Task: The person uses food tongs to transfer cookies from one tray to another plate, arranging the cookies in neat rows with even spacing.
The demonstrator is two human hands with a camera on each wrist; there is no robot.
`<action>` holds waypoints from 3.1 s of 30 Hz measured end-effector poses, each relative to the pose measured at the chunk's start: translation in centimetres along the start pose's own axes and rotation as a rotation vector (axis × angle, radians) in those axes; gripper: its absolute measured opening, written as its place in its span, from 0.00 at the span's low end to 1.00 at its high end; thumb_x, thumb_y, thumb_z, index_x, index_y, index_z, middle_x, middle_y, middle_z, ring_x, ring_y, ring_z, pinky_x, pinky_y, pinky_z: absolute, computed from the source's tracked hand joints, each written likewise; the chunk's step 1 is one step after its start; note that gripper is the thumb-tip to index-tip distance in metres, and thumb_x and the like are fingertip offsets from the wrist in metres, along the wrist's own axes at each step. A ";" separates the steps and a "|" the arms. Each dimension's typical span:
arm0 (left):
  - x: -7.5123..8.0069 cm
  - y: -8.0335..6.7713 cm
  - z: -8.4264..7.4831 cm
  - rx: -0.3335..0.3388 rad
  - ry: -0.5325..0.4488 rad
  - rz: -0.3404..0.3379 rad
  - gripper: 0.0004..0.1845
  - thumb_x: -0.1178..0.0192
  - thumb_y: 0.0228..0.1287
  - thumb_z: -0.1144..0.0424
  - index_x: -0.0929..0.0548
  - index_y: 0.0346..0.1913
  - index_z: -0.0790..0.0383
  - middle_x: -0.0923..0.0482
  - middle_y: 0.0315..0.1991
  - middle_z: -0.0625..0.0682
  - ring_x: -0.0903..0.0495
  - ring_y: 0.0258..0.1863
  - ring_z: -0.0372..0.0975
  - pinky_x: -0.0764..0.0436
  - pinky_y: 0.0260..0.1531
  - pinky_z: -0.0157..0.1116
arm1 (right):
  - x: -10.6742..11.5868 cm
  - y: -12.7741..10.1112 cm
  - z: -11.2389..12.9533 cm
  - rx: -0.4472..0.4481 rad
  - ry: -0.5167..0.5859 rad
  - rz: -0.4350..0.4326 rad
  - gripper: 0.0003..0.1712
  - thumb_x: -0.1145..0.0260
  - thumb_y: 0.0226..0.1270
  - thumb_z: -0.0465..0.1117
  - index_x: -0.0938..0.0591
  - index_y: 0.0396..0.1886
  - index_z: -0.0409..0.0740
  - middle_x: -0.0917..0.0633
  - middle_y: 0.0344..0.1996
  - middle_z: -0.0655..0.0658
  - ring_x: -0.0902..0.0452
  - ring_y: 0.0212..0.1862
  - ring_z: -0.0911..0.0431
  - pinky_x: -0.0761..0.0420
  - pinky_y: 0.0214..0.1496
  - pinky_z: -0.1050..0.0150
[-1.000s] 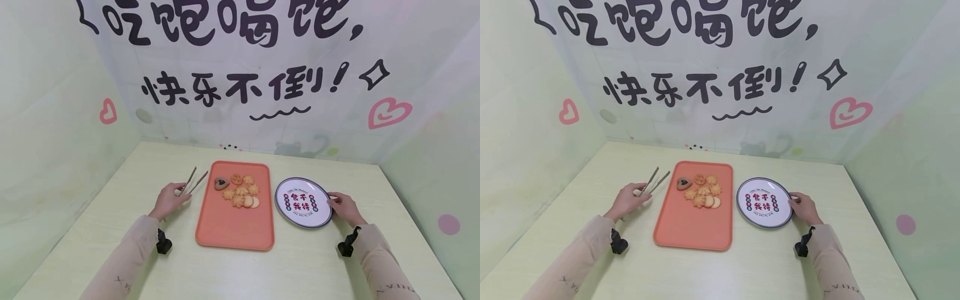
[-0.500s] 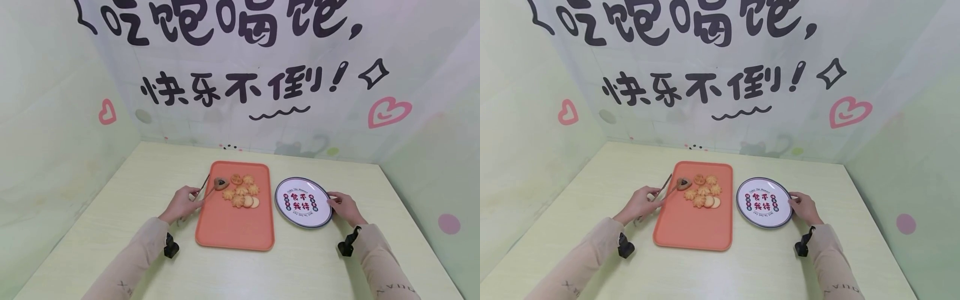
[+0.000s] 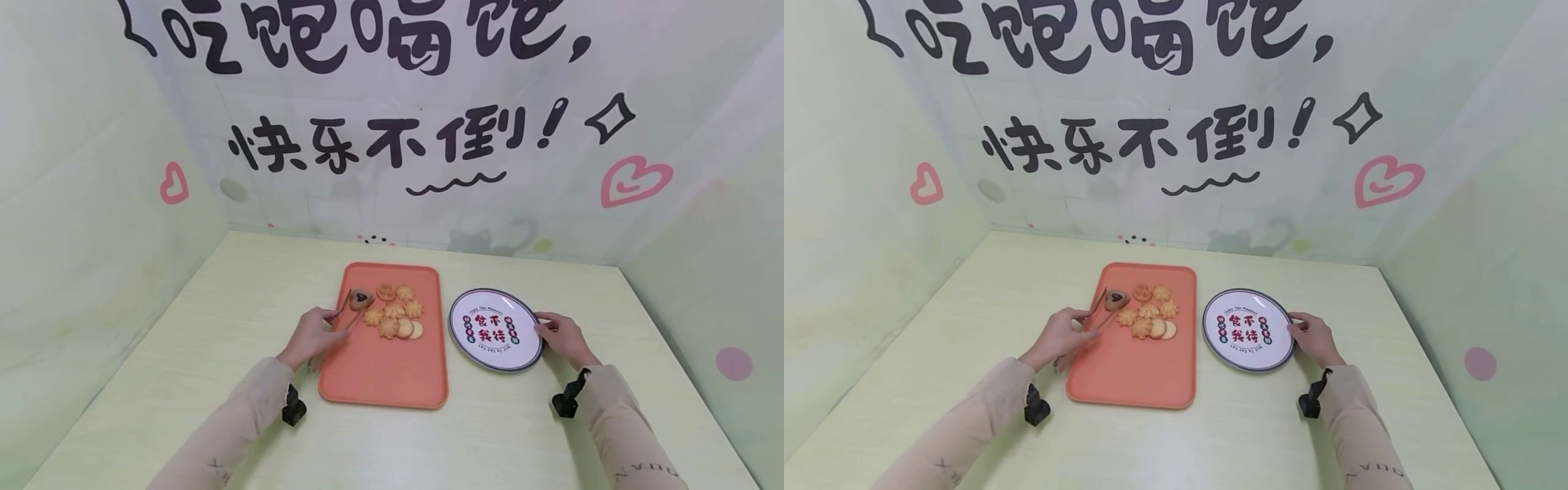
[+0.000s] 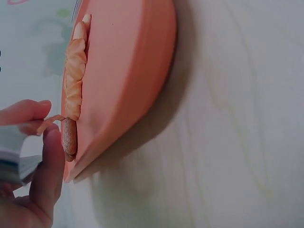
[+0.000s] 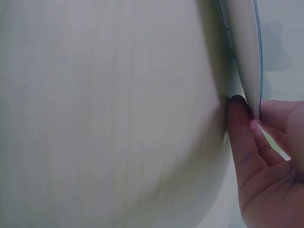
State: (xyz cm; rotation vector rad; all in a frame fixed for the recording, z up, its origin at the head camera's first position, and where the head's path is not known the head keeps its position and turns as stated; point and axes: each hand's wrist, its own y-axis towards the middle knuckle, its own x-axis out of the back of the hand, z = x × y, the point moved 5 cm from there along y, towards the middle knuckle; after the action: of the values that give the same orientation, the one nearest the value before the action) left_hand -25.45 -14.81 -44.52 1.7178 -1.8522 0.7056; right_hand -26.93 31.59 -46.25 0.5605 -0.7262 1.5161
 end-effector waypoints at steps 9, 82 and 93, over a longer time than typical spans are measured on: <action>-0.8 -0.1 -0.3 0.038 -0.030 -0.027 0.28 0.33 0.46 0.58 0.23 0.51 0.70 0.27 0.43 0.59 0.29 0.37 0.43 0.28 0.34 0.37 | 0.0 -0.1 0.1 -0.001 0.003 0.002 0.23 0.47 0.65 0.36 0.33 0.57 0.28 0.23 0.37 0.32 0.27 0.30 0.54 0.29 0.26 0.70; -0.5 -0.1 0.3 0.105 -0.013 0.126 0.31 0.39 0.53 0.57 0.31 0.59 0.66 0.26 0.28 0.53 0.31 0.18 0.38 0.33 0.18 0.33 | 0.0 0.2 -0.7 0.006 -0.010 -0.028 0.24 0.48 0.66 0.40 0.33 0.58 0.30 0.23 0.38 0.32 0.28 0.35 0.50 0.29 0.31 0.65; 0.9 0.0 0.6 0.071 -0.011 0.226 0.28 0.41 0.54 0.61 0.30 0.59 0.66 0.33 0.15 0.50 0.41 0.08 0.36 0.39 0.13 0.33 | -0.2 0.4 -0.9 0.008 -0.006 -0.028 0.24 0.48 0.66 0.39 0.33 0.58 0.30 0.23 0.38 0.33 0.28 0.33 0.51 0.29 0.31 0.65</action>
State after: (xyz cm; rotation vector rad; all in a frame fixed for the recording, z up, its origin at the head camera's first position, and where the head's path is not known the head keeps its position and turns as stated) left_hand -25.49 -15.85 -44.32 1.5723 -2.0736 0.8609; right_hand -27.19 32.11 -47.08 0.5795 -0.7148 1.4925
